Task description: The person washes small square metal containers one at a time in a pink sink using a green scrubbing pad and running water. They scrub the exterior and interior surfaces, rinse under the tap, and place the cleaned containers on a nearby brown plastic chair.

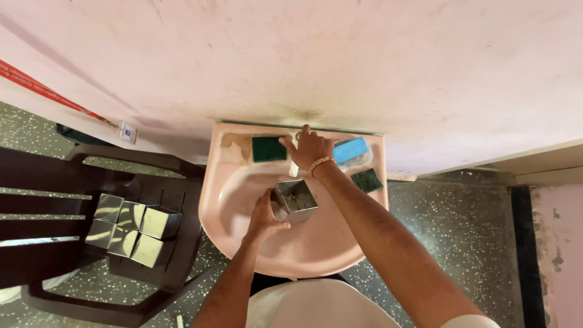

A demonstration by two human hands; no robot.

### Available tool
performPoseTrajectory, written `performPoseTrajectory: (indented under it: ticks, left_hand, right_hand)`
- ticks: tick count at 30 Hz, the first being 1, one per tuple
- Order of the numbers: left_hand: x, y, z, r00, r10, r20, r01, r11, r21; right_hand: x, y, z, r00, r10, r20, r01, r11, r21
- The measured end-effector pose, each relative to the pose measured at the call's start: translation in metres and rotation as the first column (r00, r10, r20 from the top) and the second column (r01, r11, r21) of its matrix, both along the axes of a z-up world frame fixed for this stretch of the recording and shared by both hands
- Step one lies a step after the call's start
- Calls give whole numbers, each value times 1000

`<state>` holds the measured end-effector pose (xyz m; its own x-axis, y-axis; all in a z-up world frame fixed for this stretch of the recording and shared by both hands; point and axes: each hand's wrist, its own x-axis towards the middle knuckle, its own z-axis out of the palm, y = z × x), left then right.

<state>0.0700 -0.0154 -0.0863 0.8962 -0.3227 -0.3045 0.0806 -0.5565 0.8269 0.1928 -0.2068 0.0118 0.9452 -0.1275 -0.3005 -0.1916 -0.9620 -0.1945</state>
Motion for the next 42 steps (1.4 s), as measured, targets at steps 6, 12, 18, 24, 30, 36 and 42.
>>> performPoseTrajectory:
  ticks: [6, 12, 18, 24, 30, 36, 42]
  left_hand:
    - [20, 9, -8, 1000, -25, 7, 25, 1000, 7]
    - [35, 9, -8, 996, -85, 19, 84, 996, 40]
    - [48, 8, 9, 991, -127, -39, 130, 989, 74]
    - [59, 17, 36, 988, -142, -69, 145, 989, 40]
    - [74, 35, 66, 959, -252, -128, 280, 908, 311]
    - [86, 44, 95, 887, -348, -304, 459, 742, 488]
    - [93, 51, 107, 857, -371, -359, 513, 685, 517]
  right_hand:
    - [3, -6, -17, 987, 138, 82, -135, 990, -47]
    - [-2, -28, -9, 861, 412, 297, -399, 911, -107]
    - [-6, -31, 23, 697, 576, 427, -644, 765, 18]
    - [-70, -41, 4, 854, -86, 513, -243, 806, 539]
    - [-175, -65, -30, 836, -407, 369, 174, 833, 525]
    - [-241, -53, -12, 822, -482, 304, 269, 798, 539]
    - [-240, -54, 6, 802, -552, 229, 374, 762, 529]
